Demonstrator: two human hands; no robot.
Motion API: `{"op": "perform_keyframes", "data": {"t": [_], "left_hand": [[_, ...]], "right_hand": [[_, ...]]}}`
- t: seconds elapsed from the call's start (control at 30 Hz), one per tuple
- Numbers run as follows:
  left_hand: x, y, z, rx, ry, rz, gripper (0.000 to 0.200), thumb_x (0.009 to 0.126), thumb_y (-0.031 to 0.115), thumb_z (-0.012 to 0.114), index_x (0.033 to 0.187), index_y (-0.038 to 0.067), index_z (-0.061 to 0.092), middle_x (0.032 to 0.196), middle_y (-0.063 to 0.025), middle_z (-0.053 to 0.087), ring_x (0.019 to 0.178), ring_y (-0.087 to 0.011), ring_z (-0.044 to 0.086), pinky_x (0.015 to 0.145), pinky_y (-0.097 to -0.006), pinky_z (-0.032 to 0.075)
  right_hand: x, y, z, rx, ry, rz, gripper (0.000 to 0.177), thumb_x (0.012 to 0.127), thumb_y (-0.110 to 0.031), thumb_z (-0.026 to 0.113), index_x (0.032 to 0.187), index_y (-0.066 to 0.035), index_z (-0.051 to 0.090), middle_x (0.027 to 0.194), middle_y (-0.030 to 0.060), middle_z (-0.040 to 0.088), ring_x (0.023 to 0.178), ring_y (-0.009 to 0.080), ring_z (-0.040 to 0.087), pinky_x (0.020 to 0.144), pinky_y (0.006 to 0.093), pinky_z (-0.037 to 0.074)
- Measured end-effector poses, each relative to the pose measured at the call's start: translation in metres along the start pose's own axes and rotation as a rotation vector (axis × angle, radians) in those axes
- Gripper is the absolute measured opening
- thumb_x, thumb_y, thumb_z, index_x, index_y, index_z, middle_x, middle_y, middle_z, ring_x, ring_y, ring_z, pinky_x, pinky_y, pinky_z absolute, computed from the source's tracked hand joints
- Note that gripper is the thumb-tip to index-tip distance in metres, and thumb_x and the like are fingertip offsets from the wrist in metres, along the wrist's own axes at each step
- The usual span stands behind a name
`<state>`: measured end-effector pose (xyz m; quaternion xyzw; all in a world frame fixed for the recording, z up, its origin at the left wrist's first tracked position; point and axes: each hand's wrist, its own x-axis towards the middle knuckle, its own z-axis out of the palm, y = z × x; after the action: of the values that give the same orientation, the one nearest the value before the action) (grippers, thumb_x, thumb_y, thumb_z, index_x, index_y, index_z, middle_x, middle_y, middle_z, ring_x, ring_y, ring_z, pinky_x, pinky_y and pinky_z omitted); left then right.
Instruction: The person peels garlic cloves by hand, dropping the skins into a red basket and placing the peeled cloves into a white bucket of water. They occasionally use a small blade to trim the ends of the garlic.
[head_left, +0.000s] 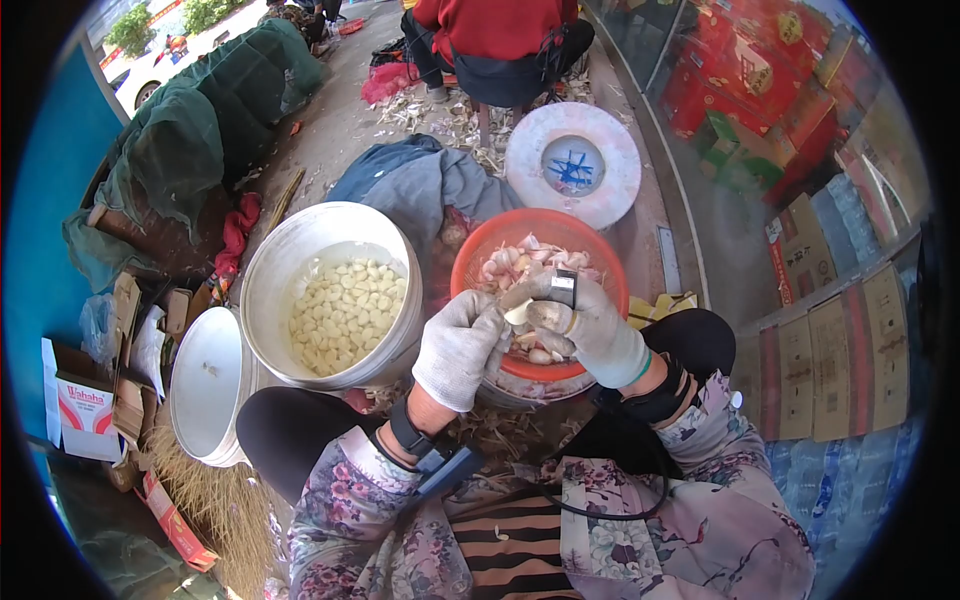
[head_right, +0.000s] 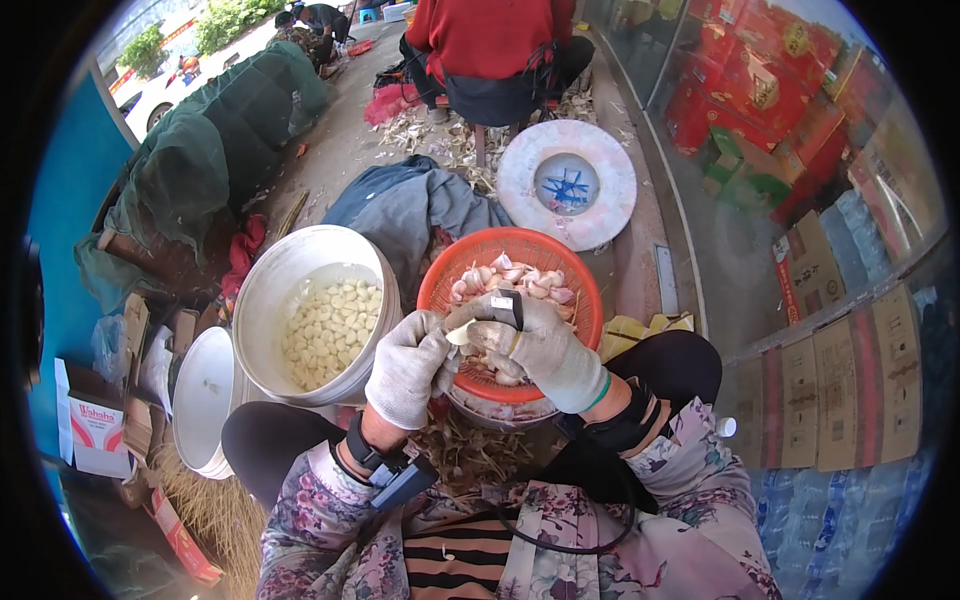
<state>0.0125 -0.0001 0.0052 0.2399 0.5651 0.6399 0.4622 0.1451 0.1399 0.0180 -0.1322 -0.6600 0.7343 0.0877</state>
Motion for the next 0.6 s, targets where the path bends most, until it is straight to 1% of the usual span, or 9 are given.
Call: {"op": "perform_keyframes", "data": {"t": [0.1, 0.2, 0.3, 0.4, 0.47, 0.5, 0.53, 0.57, 0.6], "left_hand": [[0.000, 0.002, -0.006, -0.047, -0.037, 0.009, 0.020, 0.100, 0.021, 0.046, 0.095, 0.003, 0.053, 0.072, -0.0033, 0.059, 0.050, -0.0079, 0.049, 0.045, -0.0204, 0.038], [0.005, -0.002, -0.010, -0.124, -0.034, 0.045, 0.022, 0.100, 0.023, 0.047, 0.096, 0.002, 0.054, 0.075, -0.0052, 0.061, 0.053, -0.0110, 0.054, 0.048, -0.0227, 0.042], [0.005, -0.002, -0.010, -0.101, -0.031, 0.054, 0.021, 0.101, 0.022, 0.047, 0.096, 0.002, 0.054, 0.076, -0.0052, 0.061, 0.057, -0.0117, 0.056, 0.051, -0.0231, 0.045], [0.002, -0.002, -0.007, -0.017, -0.063, 0.083, 0.021, 0.101, 0.021, 0.047, 0.098, 0.001, 0.054, 0.078, -0.0050, 0.062, 0.062, -0.0114, 0.058, 0.057, -0.0232, 0.047], [0.001, -0.003, -0.009, 0.033, -0.112, 0.111, 0.021, 0.101, 0.019, 0.047, 0.099, 0.000, 0.055, 0.081, -0.0052, 0.063, 0.068, -0.0107, 0.059, 0.064, -0.0236, 0.049], [-0.002, -0.001, -0.007, 0.020, -0.130, 0.110, 0.020, 0.100, 0.018, 0.047, 0.099, 0.000, 0.055, 0.081, -0.0054, 0.063, 0.068, -0.0108, 0.059, 0.064, -0.0239, 0.049], [-0.006, 0.003, -0.004, 0.007, -0.148, 0.108, 0.019, 0.100, 0.017, 0.047, 0.099, -0.001, 0.055, 0.081, -0.0056, 0.063, 0.069, -0.0110, 0.059, 0.064, -0.0242, 0.049], [-0.011, 0.008, 0.000, -0.007, -0.167, 0.106, 0.018, 0.100, 0.015, 0.047, 0.099, -0.001, 0.055, 0.082, -0.0059, 0.063, 0.069, -0.0112, 0.059, 0.065, -0.0245, 0.049], [-0.017, 0.012, 0.003, -0.004, -0.214, 0.074, 0.014, 0.097, 0.010, 0.046, 0.099, -0.002, 0.055, 0.082, -0.0066, 0.063, 0.070, -0.0115, 0.059, 0.066, -0.0249, 0.050]], "right_hand": [[0.005, 0.003, 0.004, 0.121, 0.043, -0.118, 0.045, 0.094, -0.032, 0.061, 0.121, 0.004, 0.059, 0.106, 0.0073, 0.066, 0.098, 0.0144, 0.062, 0.088, 0.0279, 0.050], [0.005, 0.007, 0.001, -0.060, 0.179, -0.254, 0.045, 0.094, -0.030, 0.061, 0.123, 0.004, 0.059, 0.108, 0.0059, 0.065, 0.096, 0.0128, 0.062, 0.086, 0.0263, 0.050], [0.002, 0.001, 0.006, -0.203, 0.106, -0.253, 0.035, 0.096, -0.019, 0.059, 0.123, 0.002, 0.059, 0.105, 0.0042, 0.066, 0.092, 0.0107, 0.063, 0.085, 0.0259, 0.049], [0.004, 0.007, 0.010, -0.180, 0.114, -0.133, 0.033, 0.095, -0.016, 0.059, 0.122, 0.003, 0.059, 0.102, 0.0050, 0.066, 0.090, 0.0108, 0.063, 0.083, 0.0259, 0.050], [0.004, 0.002, 0.004, -0.129, 0.097, -0.124, 0.032, 0.095, -0.015, 0.058, 0.121, 0.003, 0.060, 0.098, 0.0052, 0.067, 0.087, 0.0100, 0.063, 0.079, 0.0252, 0.051], [0.004, -0.001, 0.003, -0.102, 0.086, -0.120, 0.031, 0.095, -0.015, 0.057, 0.120, 0.003, 0.060, 0.096, 0.0053, 0.067, 0.086, 0.0096, 0.063, 0.077, 0.0249, 0.051], [0.004, -0.002, 0.008, -0.070, 0.154, -0.147, 0.032, 0.096, -0.027, 0.057, 0.113, 0.000, 0.063, 0.086, 0.0016, 0.064, 0.073, 0.0050, 0.058, 0.064, 0.0203, 0.047], [0.003, -0.004, 0.007, 0.023, 0.203, -0.083, 0.031, 0.096, -0.027, 0.057, 0.111, -0.001, 0.063, 0.083, 0.0004, 0.062, 0.068, 0.0042, 0.055, 0.060, 0.0195, 0.044], [0.003, -0.006, 0.003, 0.115, 0.254, -0.019, 0.029, 0.096, -0.027, 0.057, 0.108, -0.002, 0.064, 0.080, -0.0007, 0.061, 0.063, 0.0033, 0.052, 0.056, 0.0188, 0.041]]}}
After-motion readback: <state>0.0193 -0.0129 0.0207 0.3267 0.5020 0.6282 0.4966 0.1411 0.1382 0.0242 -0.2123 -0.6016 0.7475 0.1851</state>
